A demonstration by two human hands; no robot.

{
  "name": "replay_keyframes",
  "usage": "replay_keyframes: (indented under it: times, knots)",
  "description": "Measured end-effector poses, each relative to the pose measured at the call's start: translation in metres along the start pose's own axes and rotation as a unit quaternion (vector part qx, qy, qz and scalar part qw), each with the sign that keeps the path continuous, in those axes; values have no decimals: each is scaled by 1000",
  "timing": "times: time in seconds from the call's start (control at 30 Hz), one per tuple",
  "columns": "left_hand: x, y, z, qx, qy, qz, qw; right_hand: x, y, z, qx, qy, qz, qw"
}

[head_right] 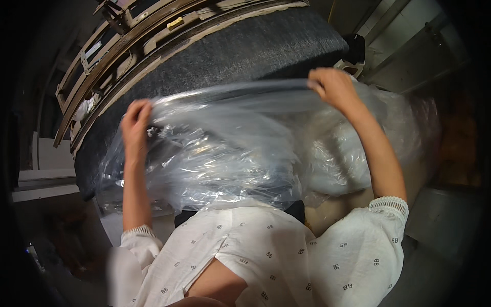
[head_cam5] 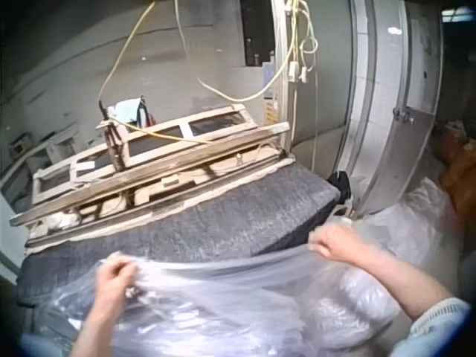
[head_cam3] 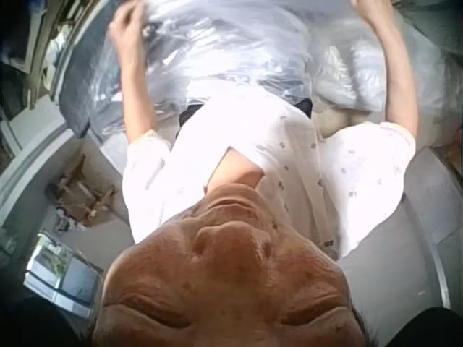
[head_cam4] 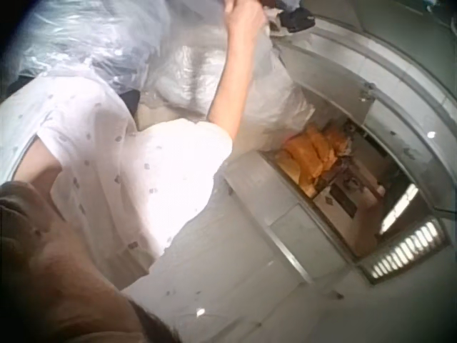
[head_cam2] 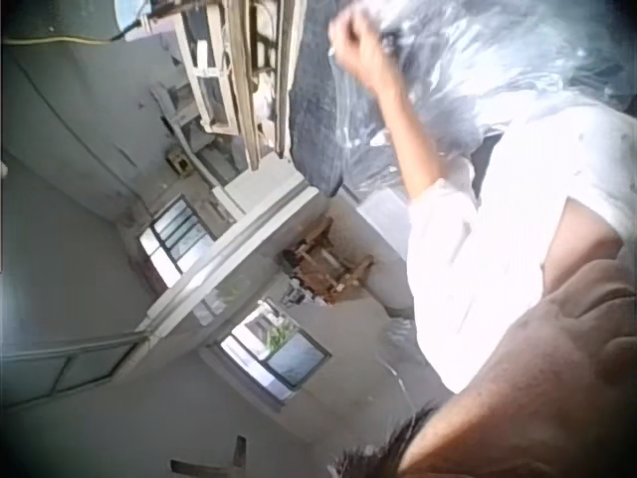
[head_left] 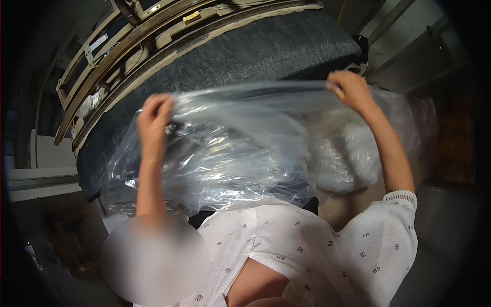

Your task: Wrapping a large, curved gray component in clear plastic film.

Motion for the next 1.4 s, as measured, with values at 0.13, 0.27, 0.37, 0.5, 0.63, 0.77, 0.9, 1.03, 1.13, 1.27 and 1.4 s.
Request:
replay_keyframes:
  times: [0.13,0.27,0.37,0.5,0.63,0.77,0.9,1.03,1.13,1.27,1.4]
  knots:
    - [72,-183,69,-229,-87,-115,963,-37,59,105,201,43,103,973]
    - [120,-420,157,-394,-79,-236,885,-178,88,223,393,143,326,848]
    - [110,-468,163,-403,-114,-304,856,-208,-32,136,142,242,327,902]
    - [210,-461,110,-290,-158,-196,923,-290,-146,11,-288,217,-42,932]
    - [251,-466,107,-292,-216,-132,922,-135,-165,-76,-572,118,276,764]
    - [255,-444,117,-246,-241,-117,932,-45,-44,-87,-202,-49,36,977]
    - [252,-481,103,-198,-244,-234,920,-69,-15,-120,-50,81,6,995]
    - [234,-518,107,-170,-246,-305,904,-91,36,-150,-106,135,170,970]
    - [209,-407,54,-159,-310,-124,929,-141,27,-145,-107,75,-43,991]
    - [154,-326,27,-277,-202,-178,922,-208,9,-134,37,129,-11,991]
    - [177,-311,1,-397,-23,-182,899,-140,-3,-170,6,254,177,951]
Point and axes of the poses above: each hand's wrist, its own z-axis away from the middle knuckle, its own y-axis out of the palm, x = y × z, the point moved 2 cm from there along -z, towards the middle knuckle, and after that the axes turned 6 degrees about -y, right-handed, at the moved point
